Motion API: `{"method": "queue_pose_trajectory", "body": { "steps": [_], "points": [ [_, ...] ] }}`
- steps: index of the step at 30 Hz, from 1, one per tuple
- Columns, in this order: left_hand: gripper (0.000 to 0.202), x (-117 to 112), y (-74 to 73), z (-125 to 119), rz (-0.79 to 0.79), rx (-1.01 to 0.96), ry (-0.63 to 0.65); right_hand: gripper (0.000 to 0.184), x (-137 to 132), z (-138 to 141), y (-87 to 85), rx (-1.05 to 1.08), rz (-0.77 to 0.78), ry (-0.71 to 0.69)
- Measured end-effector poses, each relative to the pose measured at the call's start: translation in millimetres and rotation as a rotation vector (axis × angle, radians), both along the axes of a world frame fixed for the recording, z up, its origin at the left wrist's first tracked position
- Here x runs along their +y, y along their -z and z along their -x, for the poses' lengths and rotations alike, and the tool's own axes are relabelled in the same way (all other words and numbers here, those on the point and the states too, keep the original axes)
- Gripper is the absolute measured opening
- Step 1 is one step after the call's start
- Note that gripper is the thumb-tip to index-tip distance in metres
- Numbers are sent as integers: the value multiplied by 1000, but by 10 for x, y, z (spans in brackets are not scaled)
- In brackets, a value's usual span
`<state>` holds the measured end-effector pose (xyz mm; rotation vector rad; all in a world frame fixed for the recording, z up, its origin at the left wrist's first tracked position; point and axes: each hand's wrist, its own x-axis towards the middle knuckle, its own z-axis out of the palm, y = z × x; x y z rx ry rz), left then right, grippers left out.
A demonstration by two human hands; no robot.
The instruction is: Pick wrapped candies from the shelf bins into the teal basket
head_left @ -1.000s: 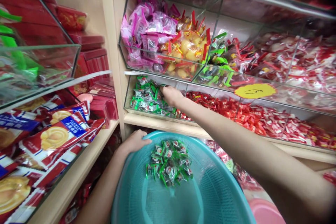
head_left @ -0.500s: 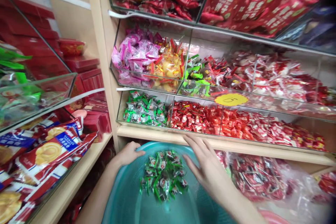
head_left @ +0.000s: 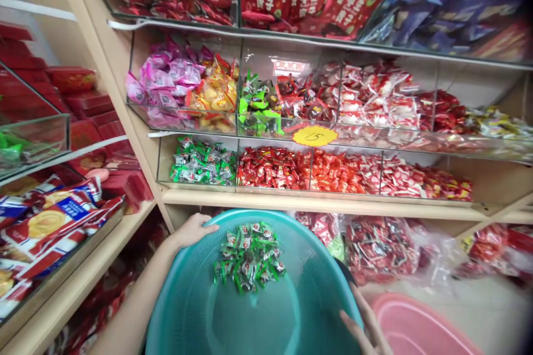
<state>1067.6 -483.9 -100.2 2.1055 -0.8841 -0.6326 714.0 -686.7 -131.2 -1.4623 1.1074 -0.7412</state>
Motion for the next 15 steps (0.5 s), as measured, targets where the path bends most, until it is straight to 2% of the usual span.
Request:
{"method": "queue_pose_trajectory", "body": {
  "steps": [3, 5, 9, 10, 11, 12, 13, 15],
  "points": [
    [47, -62, -26, 123, -5, -13, -33, 73, -69, 106, -38, -33, -79, -37],
    [45, -100, -86, 203, -91, -119, -76, 74, -68, 173, -62, -76, -122, -65],
    [40, -236, -364, 512, -444, -500, -204, 73, 6, 229, -168, -150, -204, -108],
    [41, -303, -448, 641, -503, -611, -228, 73, 24, 228, -201, -151, -215, -103],
    [41, -387, -523, 791, -485, -729, -226, 74, 36, 224, -230, -147, -220, -98],
    [41, -486, -579, 954, -446, -843, -191, 75, 45, 219, -253, -141, -219, -94],
    [38, -594, -607, 1123, -395, -947, -99, 75, 48, 214, -266, -135, -211, -97],
    [34, -812, -565, 1430, -225, -1124, 291, 75, 49, 206, -256, -124, -173, -119]
  ]
}}
